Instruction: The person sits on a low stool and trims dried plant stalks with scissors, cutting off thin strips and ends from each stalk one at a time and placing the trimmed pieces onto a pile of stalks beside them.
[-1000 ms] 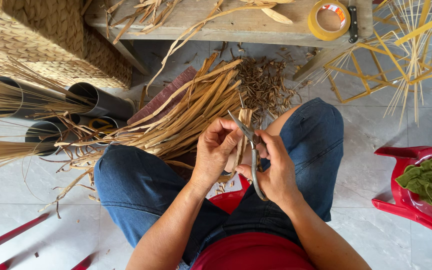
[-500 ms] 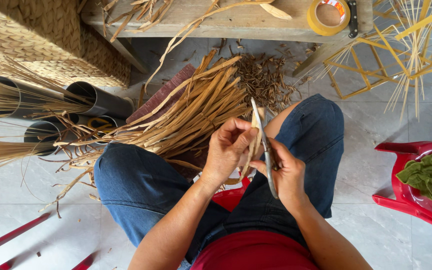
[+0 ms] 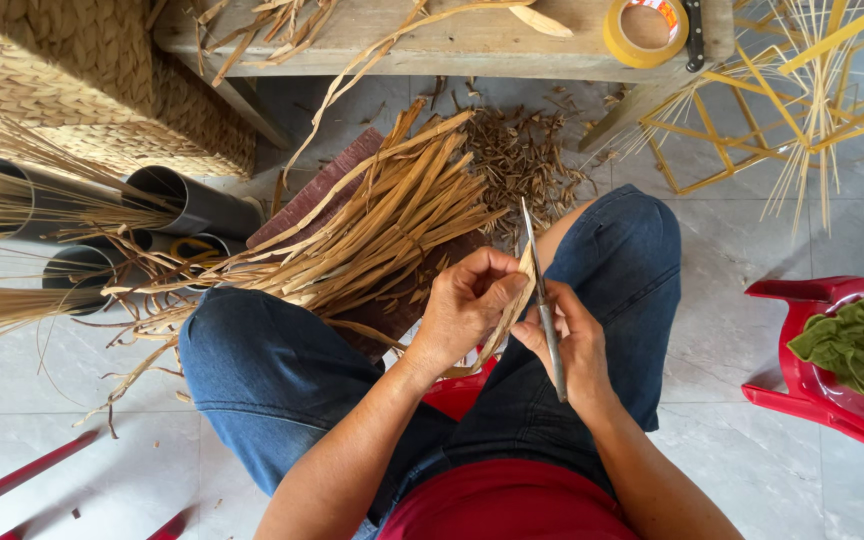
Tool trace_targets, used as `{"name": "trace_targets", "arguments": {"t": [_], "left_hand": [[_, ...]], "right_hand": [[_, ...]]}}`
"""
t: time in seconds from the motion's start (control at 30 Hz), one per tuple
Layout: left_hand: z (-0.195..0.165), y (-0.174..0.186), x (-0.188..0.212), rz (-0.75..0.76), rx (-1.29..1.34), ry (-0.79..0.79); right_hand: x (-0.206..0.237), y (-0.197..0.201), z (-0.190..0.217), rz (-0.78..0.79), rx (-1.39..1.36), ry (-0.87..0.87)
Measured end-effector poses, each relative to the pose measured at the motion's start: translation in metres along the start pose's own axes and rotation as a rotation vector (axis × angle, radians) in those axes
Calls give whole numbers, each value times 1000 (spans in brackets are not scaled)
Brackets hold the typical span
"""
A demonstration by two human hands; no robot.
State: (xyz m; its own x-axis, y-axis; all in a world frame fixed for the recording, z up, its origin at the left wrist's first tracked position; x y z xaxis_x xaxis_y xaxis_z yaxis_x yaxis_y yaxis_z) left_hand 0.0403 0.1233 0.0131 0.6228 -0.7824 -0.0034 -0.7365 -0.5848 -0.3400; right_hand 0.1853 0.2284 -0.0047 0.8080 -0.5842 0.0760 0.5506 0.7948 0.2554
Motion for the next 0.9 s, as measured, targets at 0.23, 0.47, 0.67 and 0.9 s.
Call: {"name": "trace_targets", "arguments": {"t": [0.23,0.47,0.67,0.9], "left_hand": [[-1,-6,6,8,-84,20],[-14,-16,19,-28,-188,-178],[-6,-21,47,382,-342,22],[29,-9,44,-2,598,497]], "right_hand": [[1,5,6,-58,-275,-305],[-4,-2,19,14,-340,-223],[-13,46,25,-134,-715,-76],[2,97,34,-120,-870,70]]}}
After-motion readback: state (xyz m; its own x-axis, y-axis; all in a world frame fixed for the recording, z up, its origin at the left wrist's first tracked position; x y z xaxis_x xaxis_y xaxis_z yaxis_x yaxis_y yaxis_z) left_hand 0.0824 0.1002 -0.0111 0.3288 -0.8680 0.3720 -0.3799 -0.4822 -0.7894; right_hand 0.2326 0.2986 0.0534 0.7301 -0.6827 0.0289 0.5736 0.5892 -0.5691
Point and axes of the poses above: each hand's wrist, its own x-axis away from the middle knuckle, its own y-axis out of the back of the hand, z = x × y, the point moved 1 cm from there along -x, towards the middle knuckle, and after that the axes turned 8 degrees about -y, right-handed, at the moved point
